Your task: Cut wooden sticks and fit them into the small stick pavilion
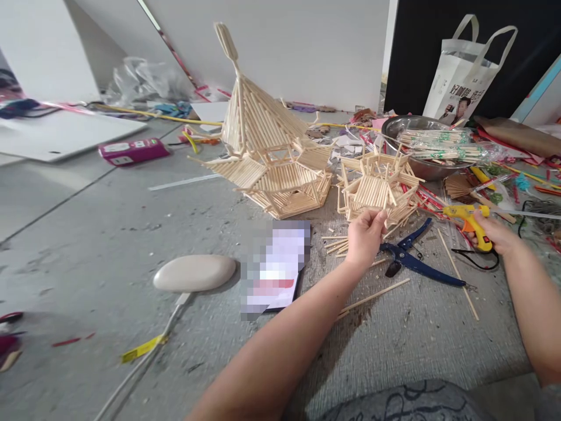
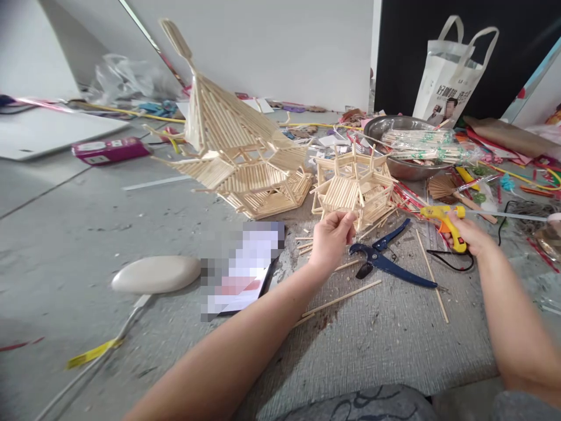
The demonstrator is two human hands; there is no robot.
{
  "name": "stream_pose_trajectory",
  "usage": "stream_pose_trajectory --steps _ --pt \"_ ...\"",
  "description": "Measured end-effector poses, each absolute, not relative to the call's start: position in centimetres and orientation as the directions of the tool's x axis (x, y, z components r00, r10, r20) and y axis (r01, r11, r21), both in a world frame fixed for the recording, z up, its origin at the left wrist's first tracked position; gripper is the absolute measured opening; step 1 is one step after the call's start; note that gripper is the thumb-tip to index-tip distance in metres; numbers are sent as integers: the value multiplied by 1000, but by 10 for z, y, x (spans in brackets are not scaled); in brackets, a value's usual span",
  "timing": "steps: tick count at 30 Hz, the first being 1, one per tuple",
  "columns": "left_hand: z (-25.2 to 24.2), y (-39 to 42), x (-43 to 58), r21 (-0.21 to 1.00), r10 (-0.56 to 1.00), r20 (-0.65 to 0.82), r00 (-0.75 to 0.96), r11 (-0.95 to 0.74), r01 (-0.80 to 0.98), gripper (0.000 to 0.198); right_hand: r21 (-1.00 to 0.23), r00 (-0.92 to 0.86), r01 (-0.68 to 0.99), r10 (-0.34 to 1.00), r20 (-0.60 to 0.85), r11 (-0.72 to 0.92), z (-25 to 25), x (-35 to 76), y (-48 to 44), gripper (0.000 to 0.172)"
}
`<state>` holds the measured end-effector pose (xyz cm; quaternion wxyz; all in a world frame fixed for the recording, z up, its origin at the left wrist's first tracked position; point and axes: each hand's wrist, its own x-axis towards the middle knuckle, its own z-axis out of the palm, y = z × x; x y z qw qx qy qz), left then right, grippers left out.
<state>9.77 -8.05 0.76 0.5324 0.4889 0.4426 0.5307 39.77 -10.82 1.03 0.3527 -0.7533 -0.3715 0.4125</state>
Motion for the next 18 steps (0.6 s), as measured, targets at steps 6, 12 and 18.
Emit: stream_pose_trajectory --steps 6,12,18 --pt "9 -80 97 995 998 45 46 -41 -94 28 -768 356 269 801 -482 -581 3 398 -105 50" --pt "12 -79 96 998 997 68 24 -68 -6 25 -355 490 727 806 -333 -588 10 399 -99 67" --pt "12 -75 96 988 992 124 9 -125 88 25 -2 546 829 810 -215 -559 27 395 -103 86"
